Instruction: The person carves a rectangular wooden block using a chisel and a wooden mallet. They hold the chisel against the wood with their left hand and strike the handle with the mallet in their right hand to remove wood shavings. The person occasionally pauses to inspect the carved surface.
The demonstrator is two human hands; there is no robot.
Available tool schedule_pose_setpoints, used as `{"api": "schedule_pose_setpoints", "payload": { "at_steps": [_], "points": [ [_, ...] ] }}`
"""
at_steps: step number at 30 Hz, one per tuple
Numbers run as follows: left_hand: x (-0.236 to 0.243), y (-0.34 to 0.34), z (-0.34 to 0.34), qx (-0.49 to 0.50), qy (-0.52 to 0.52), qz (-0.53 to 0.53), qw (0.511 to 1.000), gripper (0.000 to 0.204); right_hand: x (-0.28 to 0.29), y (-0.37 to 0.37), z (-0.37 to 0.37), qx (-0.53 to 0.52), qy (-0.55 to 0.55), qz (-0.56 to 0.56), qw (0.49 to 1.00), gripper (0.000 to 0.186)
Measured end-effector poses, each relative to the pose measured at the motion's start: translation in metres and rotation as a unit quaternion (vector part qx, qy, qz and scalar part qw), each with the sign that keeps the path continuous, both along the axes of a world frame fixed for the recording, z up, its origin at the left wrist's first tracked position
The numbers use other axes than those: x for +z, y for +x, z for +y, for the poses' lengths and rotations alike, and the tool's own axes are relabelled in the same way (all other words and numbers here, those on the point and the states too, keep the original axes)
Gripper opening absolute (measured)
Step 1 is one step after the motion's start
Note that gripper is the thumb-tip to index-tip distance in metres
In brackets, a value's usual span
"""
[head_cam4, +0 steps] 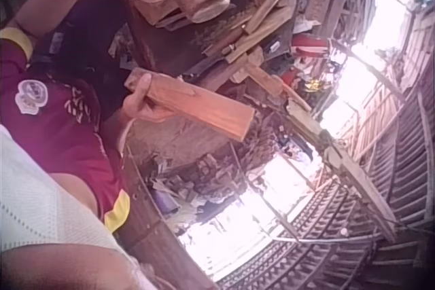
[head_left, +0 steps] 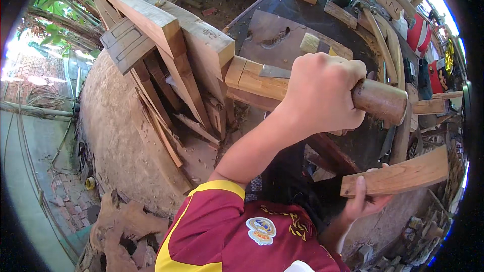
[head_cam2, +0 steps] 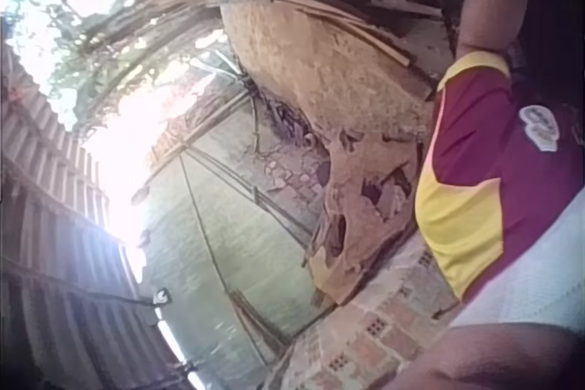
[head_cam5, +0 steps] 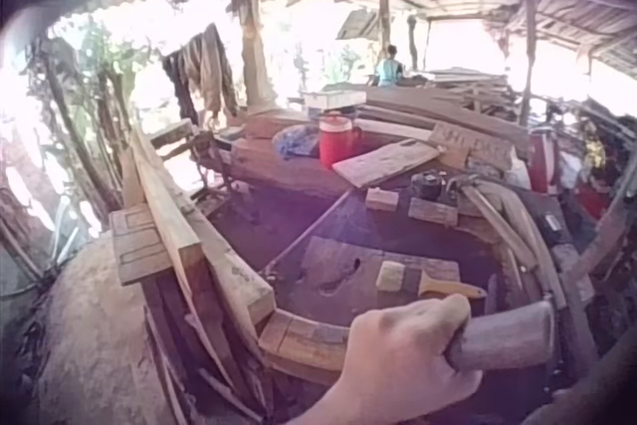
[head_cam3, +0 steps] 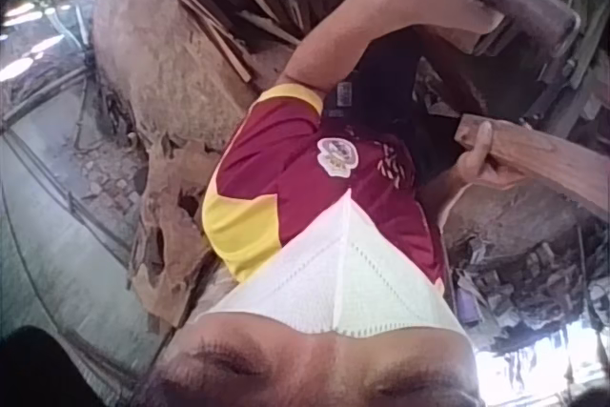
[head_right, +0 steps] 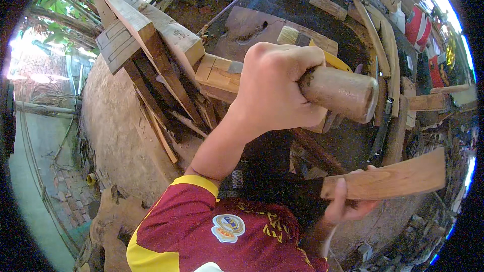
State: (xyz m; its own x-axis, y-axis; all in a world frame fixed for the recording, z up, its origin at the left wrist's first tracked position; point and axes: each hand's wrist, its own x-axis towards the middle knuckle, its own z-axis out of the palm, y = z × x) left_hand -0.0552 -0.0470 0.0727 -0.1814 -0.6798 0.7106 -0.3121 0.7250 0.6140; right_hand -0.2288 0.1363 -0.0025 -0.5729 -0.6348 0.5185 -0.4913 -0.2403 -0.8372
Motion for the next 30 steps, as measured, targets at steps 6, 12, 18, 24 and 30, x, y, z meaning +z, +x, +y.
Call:
{"api": "schedule_pose_setpoints", "payload": {
  "at_steps": [6,12,18,24,30],
  "points": [
    [0.004,-0.003,-0.001,0.003,0.005,0.015,1.000,0.021,0.049,-0.027,-0.016,-0.041,-0.089,0.041,0.994,0.066],
    [0.002,-0.005,-0.006,0.016,-0.007,0.042,0.999,0.019,0.083,-0.067,-0.019,-0.047,-0.224,0.062,0.971,0.067],
    [0.002,-0.010,-0.003,0.027,0.006,0.016,0.999,0.019,0.085,-0.062,-0.039,-0.095,-0.312,-0.116,0.938,0.063],
    [-0.002,-0.009,-0.005,0.059,0.021,-0.031,0.998,0.019,0.060,-0.017,-0.060,-0.110,0.024,0.413,0.904,0.068],
    [0.000,-0.014,-0.005,0.056,0.021,-0.049,0.997,0.020,0.080,-0.044,-0.052,-0.113,-0.121,-0.082,0.983,0.063]
  ]
}}
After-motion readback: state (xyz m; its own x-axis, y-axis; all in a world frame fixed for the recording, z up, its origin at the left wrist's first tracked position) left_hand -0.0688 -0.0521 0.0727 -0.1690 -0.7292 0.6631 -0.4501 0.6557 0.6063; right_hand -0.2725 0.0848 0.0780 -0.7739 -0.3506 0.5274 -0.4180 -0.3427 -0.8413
